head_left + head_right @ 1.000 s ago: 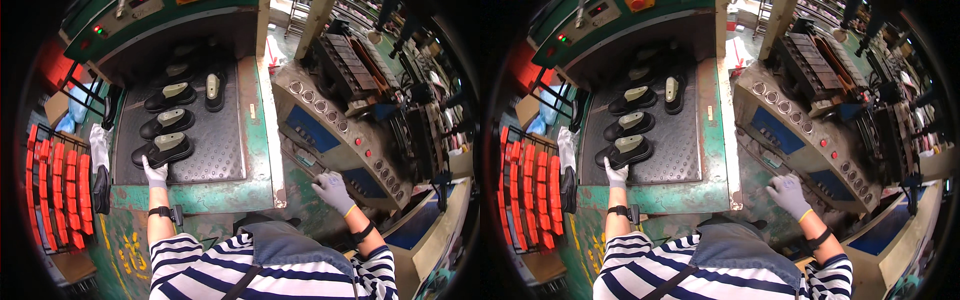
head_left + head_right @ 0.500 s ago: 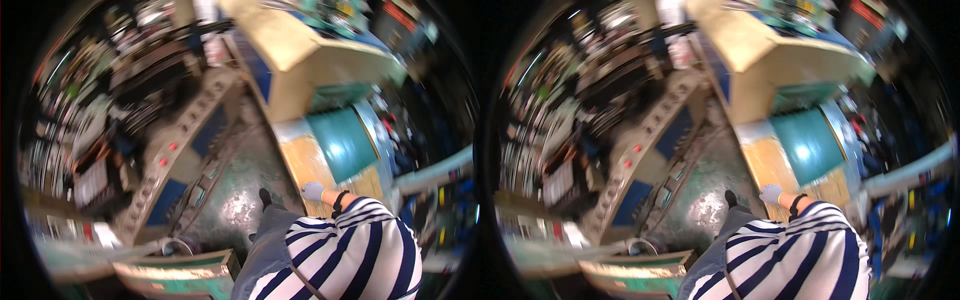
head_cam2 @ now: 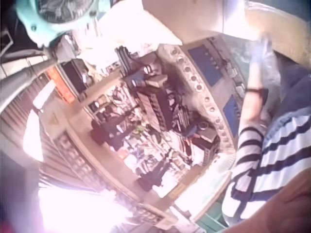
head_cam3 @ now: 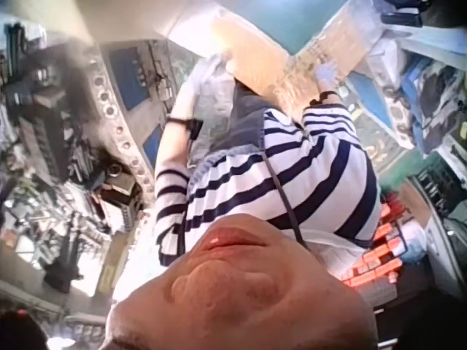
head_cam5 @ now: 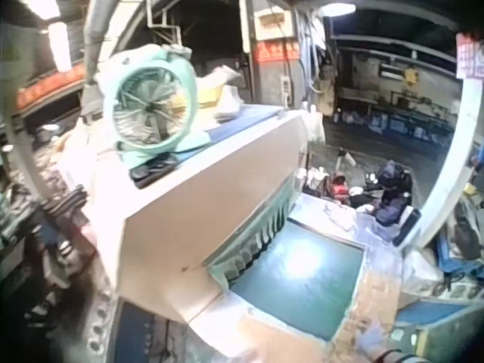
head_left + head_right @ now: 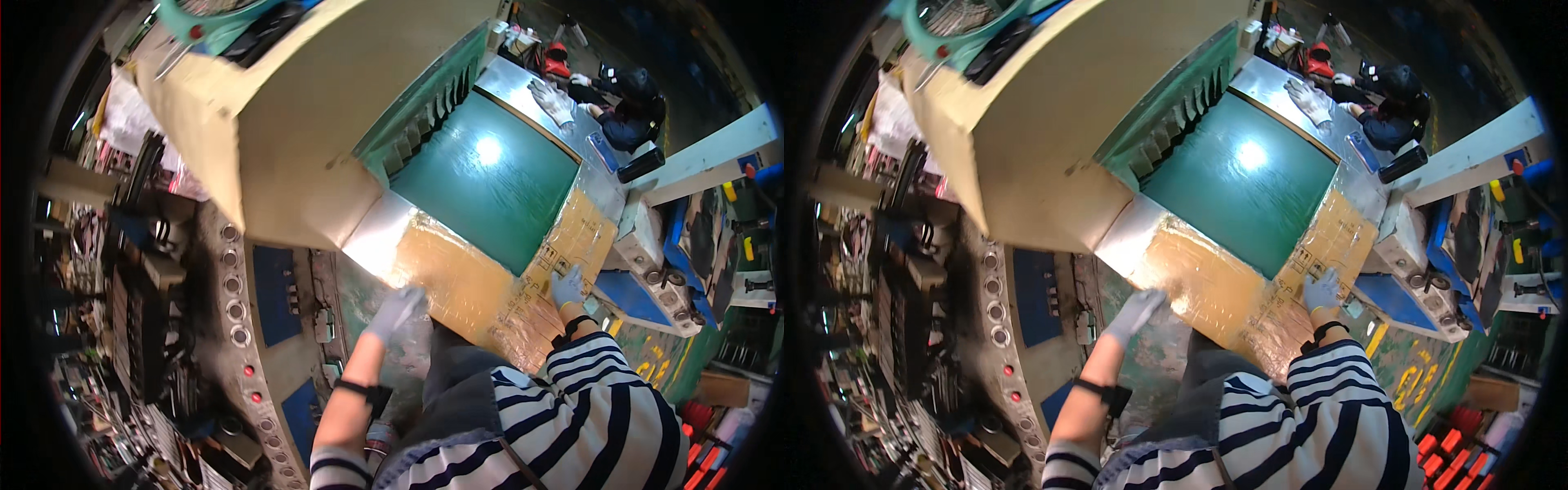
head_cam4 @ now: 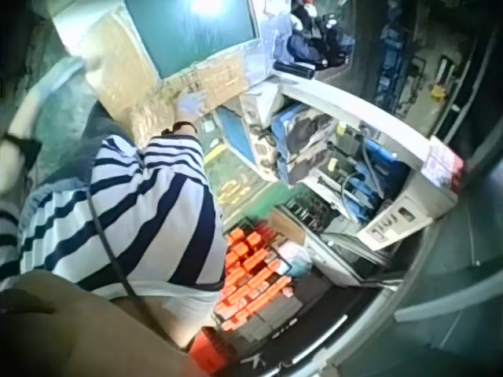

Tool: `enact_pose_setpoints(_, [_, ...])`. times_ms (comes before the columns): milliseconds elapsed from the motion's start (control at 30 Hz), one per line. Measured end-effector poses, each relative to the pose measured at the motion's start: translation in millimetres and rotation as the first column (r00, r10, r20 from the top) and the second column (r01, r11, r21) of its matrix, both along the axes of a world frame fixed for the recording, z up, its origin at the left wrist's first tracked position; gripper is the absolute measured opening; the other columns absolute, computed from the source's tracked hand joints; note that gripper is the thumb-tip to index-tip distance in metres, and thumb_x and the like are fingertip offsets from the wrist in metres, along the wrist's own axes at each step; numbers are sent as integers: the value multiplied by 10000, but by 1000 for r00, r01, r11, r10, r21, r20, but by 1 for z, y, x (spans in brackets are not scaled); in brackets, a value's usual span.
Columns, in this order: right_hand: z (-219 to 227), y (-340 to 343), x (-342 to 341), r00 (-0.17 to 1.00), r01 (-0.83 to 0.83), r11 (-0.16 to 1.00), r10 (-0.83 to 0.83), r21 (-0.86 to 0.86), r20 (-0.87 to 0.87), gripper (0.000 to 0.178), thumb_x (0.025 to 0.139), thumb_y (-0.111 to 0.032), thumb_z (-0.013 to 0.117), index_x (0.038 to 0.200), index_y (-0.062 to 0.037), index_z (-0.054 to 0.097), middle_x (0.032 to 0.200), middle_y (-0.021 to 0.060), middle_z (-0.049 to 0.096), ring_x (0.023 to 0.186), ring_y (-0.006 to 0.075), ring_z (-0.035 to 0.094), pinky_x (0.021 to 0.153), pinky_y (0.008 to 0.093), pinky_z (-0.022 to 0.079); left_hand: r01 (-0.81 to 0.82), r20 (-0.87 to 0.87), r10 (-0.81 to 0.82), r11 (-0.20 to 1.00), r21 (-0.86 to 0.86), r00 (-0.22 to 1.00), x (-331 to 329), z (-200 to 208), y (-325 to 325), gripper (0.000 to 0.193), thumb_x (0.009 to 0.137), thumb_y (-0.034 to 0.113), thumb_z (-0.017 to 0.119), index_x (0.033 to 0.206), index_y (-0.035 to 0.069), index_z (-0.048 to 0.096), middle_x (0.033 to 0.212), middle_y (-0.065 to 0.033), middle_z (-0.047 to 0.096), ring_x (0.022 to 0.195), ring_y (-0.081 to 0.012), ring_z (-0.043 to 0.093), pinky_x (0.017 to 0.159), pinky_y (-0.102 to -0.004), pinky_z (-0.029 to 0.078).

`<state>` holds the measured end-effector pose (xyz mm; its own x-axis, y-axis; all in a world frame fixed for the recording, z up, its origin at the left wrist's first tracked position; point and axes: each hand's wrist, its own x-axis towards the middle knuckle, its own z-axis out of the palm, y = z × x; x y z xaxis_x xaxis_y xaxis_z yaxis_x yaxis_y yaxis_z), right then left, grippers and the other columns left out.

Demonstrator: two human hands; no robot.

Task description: The person retrieves a shoe from a conveyor belt, places it into a machine mold, and presses buttons. After the machine cycles, the person removes the shoe, places it onto a different conveyor belt, and repeats the process.

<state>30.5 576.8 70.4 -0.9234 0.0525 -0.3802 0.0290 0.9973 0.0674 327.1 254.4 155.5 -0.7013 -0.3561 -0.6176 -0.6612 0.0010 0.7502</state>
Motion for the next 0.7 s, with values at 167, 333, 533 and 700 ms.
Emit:
enact_pose_setpoints(167, [-57,-11,-45,978,124,991,-114,51,-178,756,941,-556,436,1527,-117,247,1605,81,210,1441,322,266,1044,644,279,-215,-399,96,940,-266,912,-185,-64,-74,321,938,286,541,1084,17,637,1048,-160,670,1001,-306,630,881,-370,483])
enact_pose_setpoints(333, [-101,-17,-39,899,168,981,-112,97,-424,692,941,-491,486,1508,-136,311,1579,109,282,1426,310,296,1077,610,237,-137,-498,-4,959,-247,867,-307,-93,-138,488,894,241,606,1330,32,544,1285,-187,586,1179,-283,567,1038,-352,409])
enact_pose_setpoints(533, [-109,-16,-41,901,138,990,-111,34,-420,673,952,-473,471,1514,-143,304,1595,103,253,1437,309,280,1112,568,202,-606,-398,483,743,-285,780,-328,-81,-317,674,791,425,721,1277,-19,575,1260,-201,605,1168,-252,567,1022,-352,424])
enact_pose_setpoints(700, [-107,-10,-44,897,123,992,-102,22,-430,673,967,-462,451,1527,-135,272,1597,118,238,1448,328,251,1120,577,185,-584,-342,478,718,-379,809,-343,-109,-310,697,768,438,734,1270,-19,579,1252,-202,608,1156,-250,573,1008,-353,433])
